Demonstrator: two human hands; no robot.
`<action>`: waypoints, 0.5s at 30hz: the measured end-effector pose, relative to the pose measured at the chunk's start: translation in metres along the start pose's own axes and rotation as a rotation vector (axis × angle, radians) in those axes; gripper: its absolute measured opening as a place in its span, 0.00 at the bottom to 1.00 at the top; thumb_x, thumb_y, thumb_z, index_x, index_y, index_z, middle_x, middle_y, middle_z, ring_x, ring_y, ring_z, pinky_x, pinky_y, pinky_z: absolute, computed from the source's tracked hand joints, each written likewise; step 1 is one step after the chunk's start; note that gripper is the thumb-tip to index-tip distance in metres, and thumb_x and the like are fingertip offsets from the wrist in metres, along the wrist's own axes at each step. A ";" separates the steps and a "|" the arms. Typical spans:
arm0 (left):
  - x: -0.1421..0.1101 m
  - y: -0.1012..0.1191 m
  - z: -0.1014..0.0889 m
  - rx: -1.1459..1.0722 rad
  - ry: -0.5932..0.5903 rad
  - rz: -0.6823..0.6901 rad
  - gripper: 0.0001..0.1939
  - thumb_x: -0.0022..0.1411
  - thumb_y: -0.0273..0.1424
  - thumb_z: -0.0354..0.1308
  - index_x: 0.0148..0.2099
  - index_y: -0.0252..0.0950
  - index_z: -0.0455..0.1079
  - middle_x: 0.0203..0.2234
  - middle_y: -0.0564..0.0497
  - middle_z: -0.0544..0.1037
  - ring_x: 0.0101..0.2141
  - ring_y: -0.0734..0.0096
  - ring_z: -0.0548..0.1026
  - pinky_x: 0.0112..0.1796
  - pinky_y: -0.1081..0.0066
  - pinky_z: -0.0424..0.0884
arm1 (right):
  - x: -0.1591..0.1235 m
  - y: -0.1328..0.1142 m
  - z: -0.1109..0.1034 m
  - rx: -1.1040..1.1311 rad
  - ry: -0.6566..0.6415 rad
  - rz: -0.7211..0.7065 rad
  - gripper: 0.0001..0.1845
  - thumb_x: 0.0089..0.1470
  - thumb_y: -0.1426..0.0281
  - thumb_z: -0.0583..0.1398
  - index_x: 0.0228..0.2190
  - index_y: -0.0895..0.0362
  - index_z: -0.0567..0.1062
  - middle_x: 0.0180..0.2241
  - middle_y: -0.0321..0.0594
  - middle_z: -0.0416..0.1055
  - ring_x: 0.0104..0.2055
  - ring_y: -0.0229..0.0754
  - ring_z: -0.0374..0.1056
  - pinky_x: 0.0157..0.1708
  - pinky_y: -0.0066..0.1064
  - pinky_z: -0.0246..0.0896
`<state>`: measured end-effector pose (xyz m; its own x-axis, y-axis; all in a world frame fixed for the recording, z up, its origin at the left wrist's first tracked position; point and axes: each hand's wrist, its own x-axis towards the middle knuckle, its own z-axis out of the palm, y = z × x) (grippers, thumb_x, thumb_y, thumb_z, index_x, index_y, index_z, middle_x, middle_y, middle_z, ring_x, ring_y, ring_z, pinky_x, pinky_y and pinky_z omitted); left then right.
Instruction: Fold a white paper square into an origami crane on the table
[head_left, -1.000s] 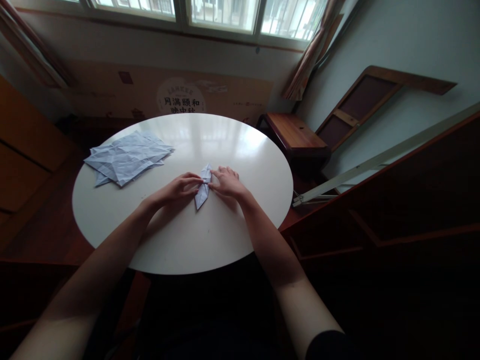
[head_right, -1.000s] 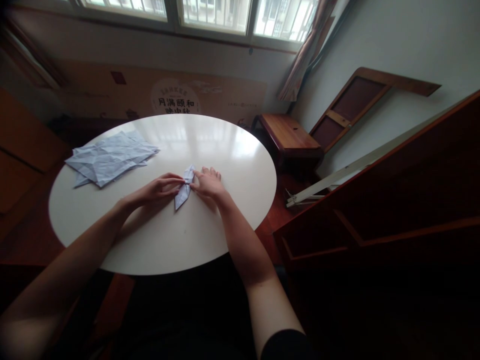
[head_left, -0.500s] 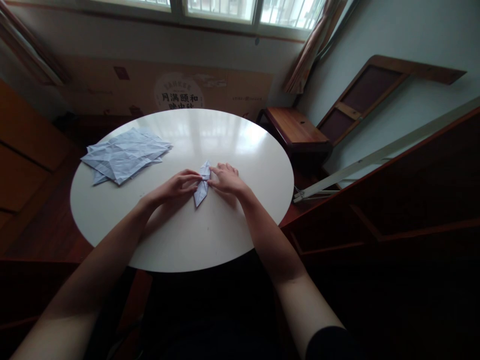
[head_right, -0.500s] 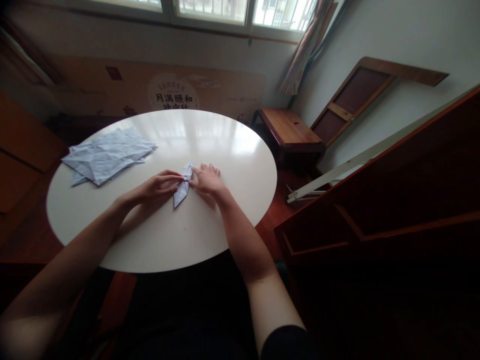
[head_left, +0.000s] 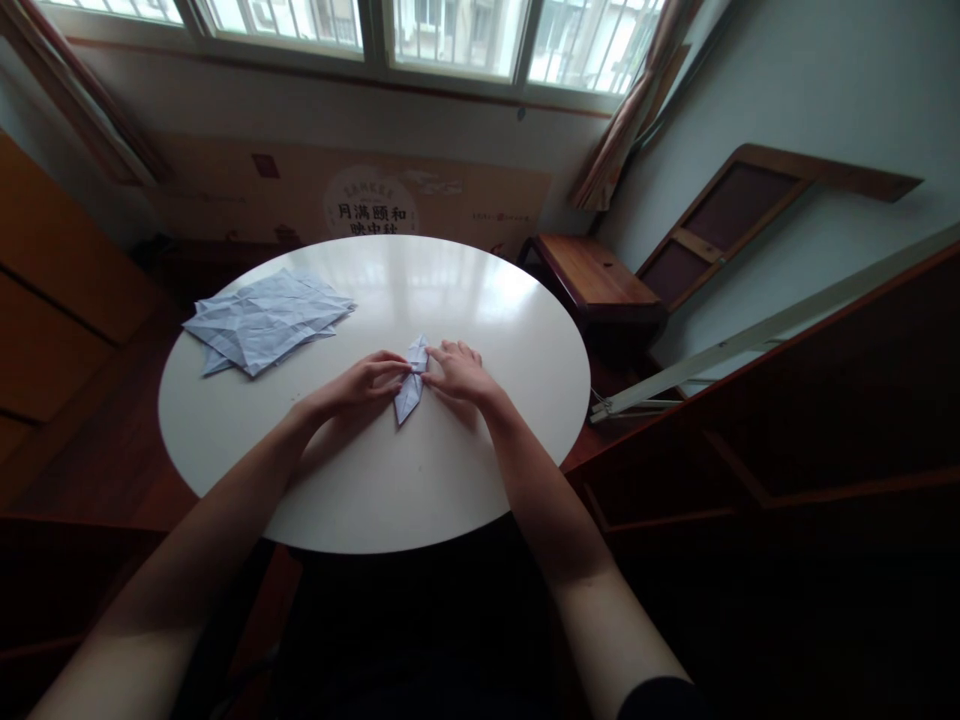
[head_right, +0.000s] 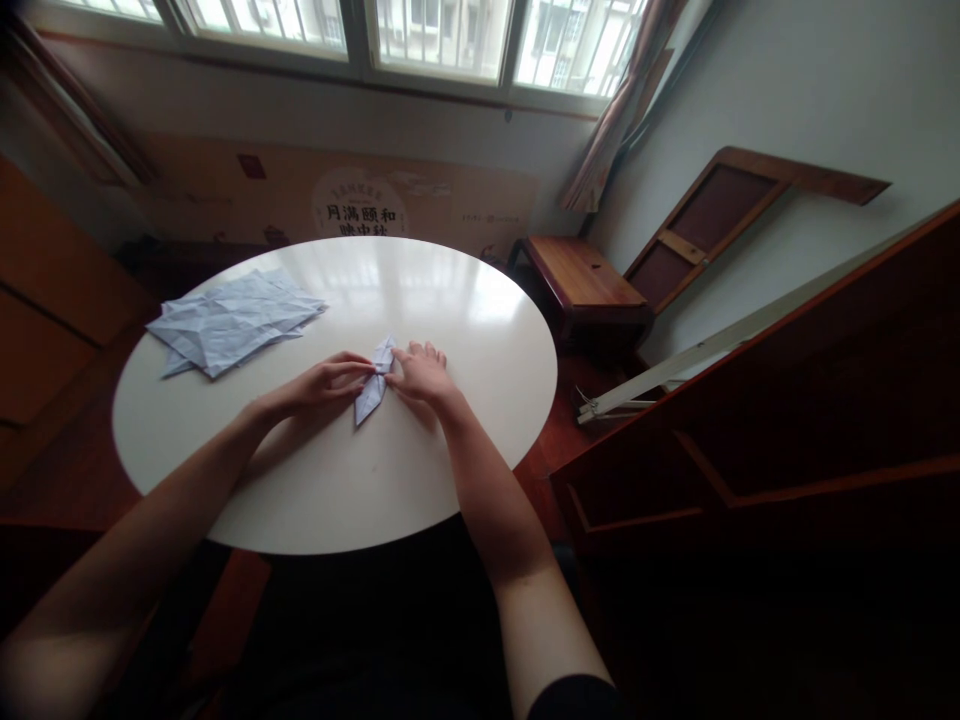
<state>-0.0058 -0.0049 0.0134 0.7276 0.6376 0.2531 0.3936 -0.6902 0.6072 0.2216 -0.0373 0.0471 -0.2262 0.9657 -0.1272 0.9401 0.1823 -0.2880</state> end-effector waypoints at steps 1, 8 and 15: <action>0.000 -0.001 0.000 -0.002 -0.003 0.007 0.23 0.66 0.44 0.54 0.57 0.37 0.72 0.53 0.42 0.72 0.53 0.58 0.72 0.58 0.59 0.67 | 0.000 0.000 0.000 -0.005 0.003 0.000 0.34 0.61 0.52 0.55 0.65 0.49 0.59 0.68 0.49 0.50 0.70 0.61 0.43 0.64 0.52 0.41; 0.001 -0.004 0.004 -0.005 0.024 0.045 0.21 0.67 0.42 0.55 0.57 0.38 0.72 0.52 0.42 0.73 0.52 0.58 0.73 0.57 0.60 0.68 | -0.002 0.000 0.000 -0.020 0.009 -0.003 0.33 0.61 0.53 0.55 0.64 0.49 0.60 0.67 0.49 0.51 0.69 0.57 0.44 0.64 0.50 0.42; 0.002 -0.003 0.003 -0.009 0.022 0.071 0.20 0.67 0.39 0.55 0.57 0.37 0.72 0.52 0.41 0.72 0.52 0.61 0.73 0.56 0.61 0.68 | -0.002 0.002 0.001 -0.016 0.018 -0.003 0.33 0.62 0.53 0.55 0.64 0.49 0.60 0.68 0.50 0.50 0.70 0.58 0.43 0.64 0.51 0.41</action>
<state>-0.0042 -0.0028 0.0094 0.7409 0.5947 0.3121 0.3367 -0.7310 0.5936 0.2234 -0.0390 0.0456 -0.2251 0.9682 -0.1095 0.9434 0.1884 -0.2730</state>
